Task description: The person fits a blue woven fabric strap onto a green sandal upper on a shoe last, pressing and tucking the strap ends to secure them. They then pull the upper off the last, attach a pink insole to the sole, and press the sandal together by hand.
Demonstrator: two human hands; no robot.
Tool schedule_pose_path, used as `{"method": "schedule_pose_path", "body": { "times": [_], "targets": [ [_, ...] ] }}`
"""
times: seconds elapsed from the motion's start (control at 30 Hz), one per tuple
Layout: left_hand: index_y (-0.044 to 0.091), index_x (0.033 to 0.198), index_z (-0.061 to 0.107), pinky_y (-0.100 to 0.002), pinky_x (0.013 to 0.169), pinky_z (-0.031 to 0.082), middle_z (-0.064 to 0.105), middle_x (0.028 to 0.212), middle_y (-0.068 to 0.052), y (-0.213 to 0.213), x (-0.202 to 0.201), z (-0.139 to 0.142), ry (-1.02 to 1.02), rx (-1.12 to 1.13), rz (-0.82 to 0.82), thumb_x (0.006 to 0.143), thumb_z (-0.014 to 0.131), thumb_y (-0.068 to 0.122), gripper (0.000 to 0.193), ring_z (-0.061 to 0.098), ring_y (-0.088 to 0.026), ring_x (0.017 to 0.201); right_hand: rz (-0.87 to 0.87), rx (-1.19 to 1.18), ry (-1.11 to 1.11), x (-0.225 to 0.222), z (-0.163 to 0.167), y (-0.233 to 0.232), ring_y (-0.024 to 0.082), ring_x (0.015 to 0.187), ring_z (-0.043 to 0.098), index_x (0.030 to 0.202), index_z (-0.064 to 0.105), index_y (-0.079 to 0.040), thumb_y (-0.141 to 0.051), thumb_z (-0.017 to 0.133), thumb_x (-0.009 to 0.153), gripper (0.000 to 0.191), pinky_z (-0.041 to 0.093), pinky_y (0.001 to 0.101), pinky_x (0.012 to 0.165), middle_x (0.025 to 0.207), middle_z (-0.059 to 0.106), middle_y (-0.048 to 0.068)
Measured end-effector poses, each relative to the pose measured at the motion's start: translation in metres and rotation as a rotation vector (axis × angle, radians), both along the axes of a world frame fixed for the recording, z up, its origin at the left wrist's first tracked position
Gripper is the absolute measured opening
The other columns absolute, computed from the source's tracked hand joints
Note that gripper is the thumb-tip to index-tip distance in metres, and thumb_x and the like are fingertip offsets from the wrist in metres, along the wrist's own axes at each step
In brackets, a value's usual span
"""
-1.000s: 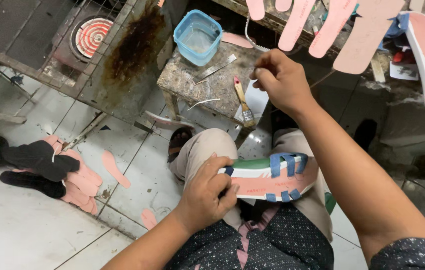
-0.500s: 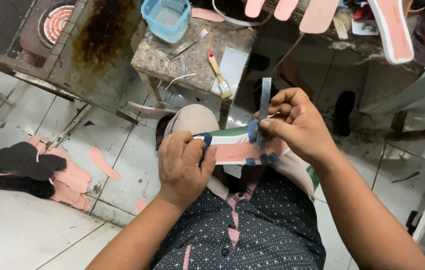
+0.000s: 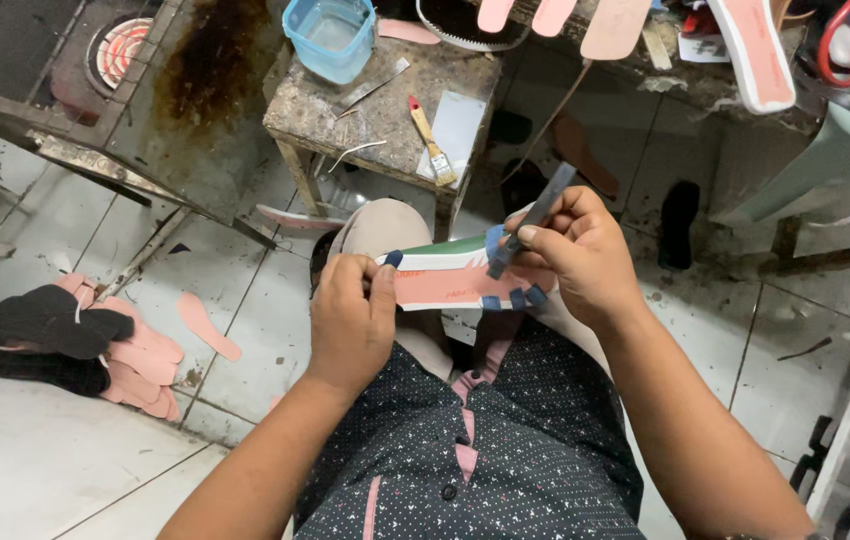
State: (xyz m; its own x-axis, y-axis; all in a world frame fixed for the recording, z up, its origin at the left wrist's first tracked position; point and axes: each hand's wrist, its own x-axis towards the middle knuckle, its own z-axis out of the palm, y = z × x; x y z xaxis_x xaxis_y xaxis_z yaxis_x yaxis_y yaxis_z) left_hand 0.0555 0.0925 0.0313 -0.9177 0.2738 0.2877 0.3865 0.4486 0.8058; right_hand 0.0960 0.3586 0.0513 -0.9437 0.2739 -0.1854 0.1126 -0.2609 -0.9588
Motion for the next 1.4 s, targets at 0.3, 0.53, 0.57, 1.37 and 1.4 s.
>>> {"method": "schedule_pose_path", "body": {
  "times": [0.3,0.53,0.57,1.37,1.4],
  "targets": [
    [0.003,0.098,0.055,-0.039,0.077,0.050,0.057,0.098,-0.014,0.004,-0.001,-0.002,-0.001,0.059,0.027,0.103,0.065,0.020,0.020,0.058,-0.028,0.083,-0.184,-0.200,0.000,0.007,-0.007,-0.007,0.026,0.092,0.076,0.109,0.054,0.001,-0.001,0.057,0.095,0.015,0.065,0.0385,0.080,0.106,0.073,0.017],
    [-0.001,0.140,0.044,-0.044,0.105,0.044,0.054,0.129,-0.021,0.007,0.004,0.008,0.038,0.102,-0.083,0.093,0.068,0.019,0.056,0.056,-0.038,0.118,-0.214,-0.088,0.064,0.024,-0.002,-0.032,0.020,0.082,0.070,0.122,0.054,-0.004,0.005,0.061,0.094,0.030,0.061,0.0335,0.074,0.102,0.069,0.014],
    [0.000,0.143,0.046,-0.044,0.106,0.044,0.054,0.129,-0.022,0.006,0.001,0.009,0.031,0.087,-0.101,0.092,0.067,0.017,0.058,0.056,-0.038,0.119,-0.204,-0.072,0.070,0.025,-0.001,-0.037,0.019,0.081,0.071,0.125,0.051,-0.010,0.005,0.061,0.091,0.038,0.062,0.0329,0.074,0.100,0.069,0.011],
    [0.006,0.136,0.054,-0.031,0.101,0.049,0.064,0.122,-0.009,-0.002,-0.008,-0.002,-0.390,0.337,-0.235,0.090,0.075,0.017,0.052,0.061,-0.017,0.112,-0.140,0.047,-0.172,0.041,-0.022,-0.031,0.019,0.079,0.074,0.111,0.064,0.002,-0.008,0.070,0.094,0.021,0.059,0.0282,0.064,0.094,0.074,0.013],
    [0.006,0.135,0.055,-0.031,0.102,0.048,0.064,0.123,-0.009,-0.003,-0.008,-0.003,-0.367,0.328,-0.229,0.091,0.075,0.017,0.050,0.060,-0.017,0.114,-0.135,0.035,-0.170,0.041,-0.024,-0.031,0.019,0.079,0.074,0.111,0.064,0.002,-0.008,0.070,0.094,0.021,0.059,0.0283,0.064,0.093,0.074,0.012]
  ]
}}
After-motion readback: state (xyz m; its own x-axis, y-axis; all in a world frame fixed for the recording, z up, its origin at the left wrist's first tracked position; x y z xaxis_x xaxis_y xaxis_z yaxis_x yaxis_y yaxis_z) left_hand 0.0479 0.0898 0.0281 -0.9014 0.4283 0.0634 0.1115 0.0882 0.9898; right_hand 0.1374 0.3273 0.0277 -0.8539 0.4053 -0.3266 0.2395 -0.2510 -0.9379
